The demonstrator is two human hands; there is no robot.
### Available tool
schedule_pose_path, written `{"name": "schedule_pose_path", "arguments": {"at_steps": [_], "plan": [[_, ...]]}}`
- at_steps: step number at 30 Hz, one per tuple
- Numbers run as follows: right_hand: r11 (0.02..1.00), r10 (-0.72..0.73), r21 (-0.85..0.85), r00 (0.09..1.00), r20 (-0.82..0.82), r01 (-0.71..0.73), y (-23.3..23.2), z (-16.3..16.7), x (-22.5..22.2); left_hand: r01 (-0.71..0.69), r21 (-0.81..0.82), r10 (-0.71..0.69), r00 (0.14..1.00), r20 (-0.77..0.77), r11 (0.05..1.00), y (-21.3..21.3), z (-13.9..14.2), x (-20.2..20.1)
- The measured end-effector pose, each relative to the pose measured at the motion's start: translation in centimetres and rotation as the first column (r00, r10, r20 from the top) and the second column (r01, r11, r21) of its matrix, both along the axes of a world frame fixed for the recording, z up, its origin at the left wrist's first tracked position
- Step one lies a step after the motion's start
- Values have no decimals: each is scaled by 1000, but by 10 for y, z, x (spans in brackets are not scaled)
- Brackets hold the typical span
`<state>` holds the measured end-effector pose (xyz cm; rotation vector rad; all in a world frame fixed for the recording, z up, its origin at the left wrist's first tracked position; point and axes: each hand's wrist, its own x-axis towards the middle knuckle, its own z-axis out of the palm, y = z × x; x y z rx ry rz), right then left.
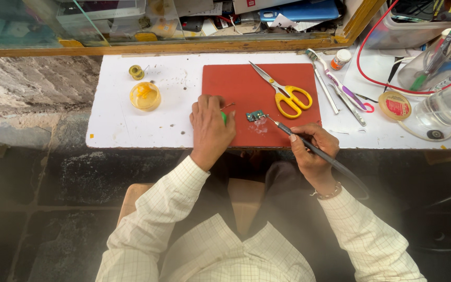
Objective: The person solders a small green circuit board on a red mat, holding the board steady with one hand while applying a soldering iron with the other. They reposition the board and continue soldering, then set the board down on the mat and reach toward the workbench.
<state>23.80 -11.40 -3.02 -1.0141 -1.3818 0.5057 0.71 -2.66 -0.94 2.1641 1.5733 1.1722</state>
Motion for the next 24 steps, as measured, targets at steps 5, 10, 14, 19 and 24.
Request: {"name": "schedule_pose_path", "arguments": {"at_steps": [5,10,14,19,24], "plan": [[999,-35,-24,999,29,36,0,-2,0,18,9,-18,1000,11,1000,-10,0,-7],[1000,-14,-18,1000,3,15,0,-3,0,-26,-93,23,999,-30,995,-8,-4,-4],[1000,0,-28,1000,-16,0,1,-2,0,13,-19,-11,997,76,1000,-3,-5,-10],[999,5,-41,1000,-12,-6,0,-3,0,-83,-67,84,996,6,994,1,-1,-20],[999,15,-36,1000,-20,-16,1,-2,0,-58,-197,48,997,-55,979,5,-1,-22]]}}
